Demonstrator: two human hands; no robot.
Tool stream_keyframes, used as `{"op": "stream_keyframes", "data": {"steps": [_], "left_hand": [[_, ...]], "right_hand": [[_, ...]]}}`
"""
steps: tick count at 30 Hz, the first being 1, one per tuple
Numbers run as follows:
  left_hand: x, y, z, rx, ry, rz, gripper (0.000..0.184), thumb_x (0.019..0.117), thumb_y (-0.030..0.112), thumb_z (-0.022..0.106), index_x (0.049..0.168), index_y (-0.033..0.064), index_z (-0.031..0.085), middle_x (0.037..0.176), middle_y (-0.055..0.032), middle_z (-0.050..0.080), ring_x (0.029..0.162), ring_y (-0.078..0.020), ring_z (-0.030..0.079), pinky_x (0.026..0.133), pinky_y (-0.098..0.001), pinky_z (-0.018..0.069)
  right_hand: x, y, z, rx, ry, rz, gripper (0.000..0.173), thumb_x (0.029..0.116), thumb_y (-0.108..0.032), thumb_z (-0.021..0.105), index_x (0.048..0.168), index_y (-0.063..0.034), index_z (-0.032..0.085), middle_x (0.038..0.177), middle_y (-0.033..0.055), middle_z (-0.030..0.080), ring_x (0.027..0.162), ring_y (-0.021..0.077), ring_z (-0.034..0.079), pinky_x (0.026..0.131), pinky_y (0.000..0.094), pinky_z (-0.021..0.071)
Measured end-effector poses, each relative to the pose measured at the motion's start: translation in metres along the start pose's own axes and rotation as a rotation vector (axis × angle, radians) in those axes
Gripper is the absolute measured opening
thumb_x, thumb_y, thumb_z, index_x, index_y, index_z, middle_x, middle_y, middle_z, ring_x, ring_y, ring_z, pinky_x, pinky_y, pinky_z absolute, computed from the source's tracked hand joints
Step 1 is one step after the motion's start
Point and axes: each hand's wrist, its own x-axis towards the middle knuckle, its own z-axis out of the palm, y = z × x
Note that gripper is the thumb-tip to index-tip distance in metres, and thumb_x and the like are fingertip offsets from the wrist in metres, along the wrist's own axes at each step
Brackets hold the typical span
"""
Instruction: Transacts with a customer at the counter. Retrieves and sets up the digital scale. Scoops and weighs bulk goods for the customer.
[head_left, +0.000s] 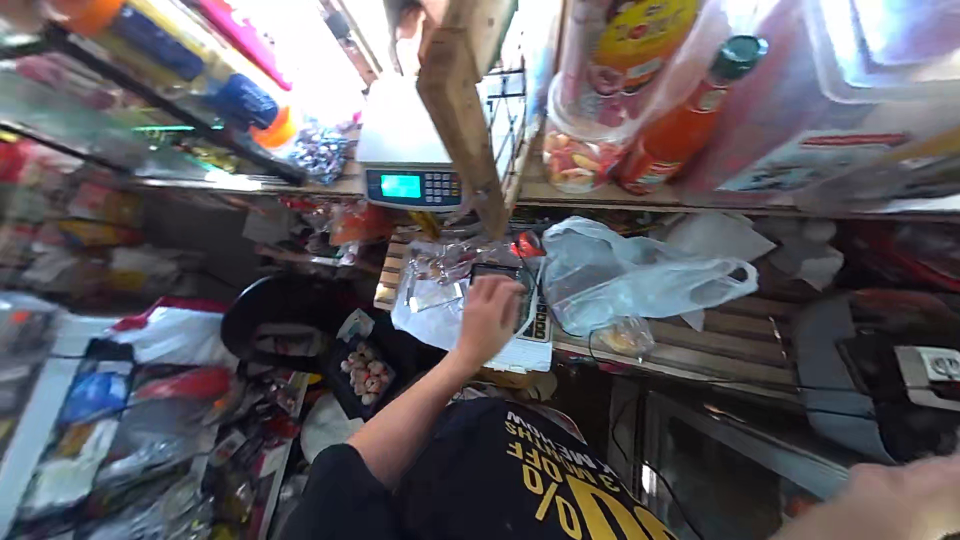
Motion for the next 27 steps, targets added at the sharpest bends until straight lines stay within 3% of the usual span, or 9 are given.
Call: {"op": "stream_keyframes", "data": {"steps": [2,4,7,9,12,16,20,24,27], "left_hand": [[0.008,-0.036,-0.026,0.099,0.093,-0.148,0.027,0.1022,0.015,0.056,0.122,0.001,0.068,0.125,-0.0185,0.067,0.121,-0.0348,0.061,0.106,-0.0516,0.047],[0.026,-0.066,-0.047,0.153,0.144,-0.224,0.035,0.1036,0.019,0.055,0.133,-0.0005,0.062,0.13,-0.0211,0.064,0.122,-0.0377,0.06,0.106,-0.0522,0.0469],[0.057,-0.089,-0.069,0.213,0.127,-0.275,0.046,0.1062,0.026,0.052,0.151,0.0121,0.052,0.124,-0.019,0.068,0.113,-0.0384,0.065,0.096,-0.0539,0.053],[0.076,-0.095,-0.074,0.251,0.088,-0.276,0.049,0.1073,0.032,0.05,0.156,0.0224,0.048,0.109,-0.0168,0.073,0.1,-0.0383,0.069,0.085,-0.0551,0.0555],[0.096,-0.098,-0.073,0.292,0.005,-0.266,0.05,0.1078,0.038,0.047,0.157,0.0299,0.045,0.102,-0.0173,0.074,0.093,-0.0386,0.071,0.078,-0.0559,0.056],[0.1,-0.108,-0.063,0.352,0.034,-0.22,0.047,0.1079,0.036,0.047,0.155,0.0311,0.048,0.092,-0.017,0.074,0.078,-0.0379,0.072,0.066,-0.0529,0.0558],[0.101,-0.107,-0.073,0.344,-0.06,-0.229,0.046,0.1098,0.033,0.043,0.156,0.0312,0.047,0.095,-0.018,0.073,0.078,-0.0376,0.071,0.067,-0.0523,0.0555],[0.095,-0.126,-0.075,0.255,0.004,-0.168,0.042,0.109,0.031,0.046,0.15,0.0262,0.055,0.095,-0.018,0.073,0.074,-0.0367,0.071,0.064,-0.052,0.0564],[0.095,-0.126,-0.081,0.238,-0.107,-0.232,0.046,0.1105,0.031,0.041,0.156,0.0315,0.046,0.094,-0.0181,0.073,0.079,-0.0386,0.072,0.068,-0.0546,0.0558]], "right_hand": [[-0.035,-0.001,0.0,-0.206,-0.035,-0.109,0.102,0.0914,-0.026,0.074,0.161,0.0036,0.007,0.165,0.0248,0.02,0.151,0.0276,0.03,0.12,0.0334,0.0356],[-0.059,0.006,0.0,-0.269,-0.047,-0.186,0.104,0.0891,-0.024,0.077,0.16,0.0061,0.007,0.164,0.0285,0.02,0.15,0.0296,0.032,0.119,0.0305,0.0362],[-0.084,0.016,0.002,-0.337,-0.046,-0.281,0.104,0.089,-0.028,0.078,0.158,0.0096,0.01,0.162,0.0304,0.022,0.147,0.0291,0.038,0.114,0.0273,0.041],[-0.101,0.017,0.005,-0.318,-0.131,-0.354,0.103,0.0899,-0.028,0.076,0.157,0.0116,0.009,0.163,0.0313,0.019,0.149,0.0295,0.033,0.117,0.0275,0.0365],[-0.147,0.001,0.016,-0.285,-0.235,-0.402,0.098,0.0921,-0.022,0.073,0.156,0.0131,0.008,0.164,0.0296,0.018,0.152,0.0263,0.029,0.12,0.0267,0.0332],[-0.185,-0.004,0.025,-0.26,-0.255,-0.554,0.093,0.0894,-0.013,0.074,0.152,0.0176,0.012,0.159,0.0363,0.019,0.146,0.0315,0.039,0.111,0.0279,0.0445],[-0.224,-0.013,0.034,-0.273,-0.284,-0.583,0.087,0.0915,-0.008,0.072,0.151,0.019,0.014,0.157,0.0369,0.022,0.141,0.0295,0.045,0.104,0.0251,0.0492],[-0.249,-0.02,0.042,-0.233,-0.359,-0.609,0.086,0.0902,-0.003,0.07,0.151,0.0178,0.012,0.153,0.035,0.024,0.137,0.0269,0.048,0.1,0.0243,0.0526],[-0.263,-0.024,0.046,-0.216,-0.406,-0.64,0.086,0.0894,0.001,0.07,0.149,0.0183,0.011,0.15,0.0342,0.027,0.133,0.0256,0.051,0.097,0.0245,0.0538]]}}
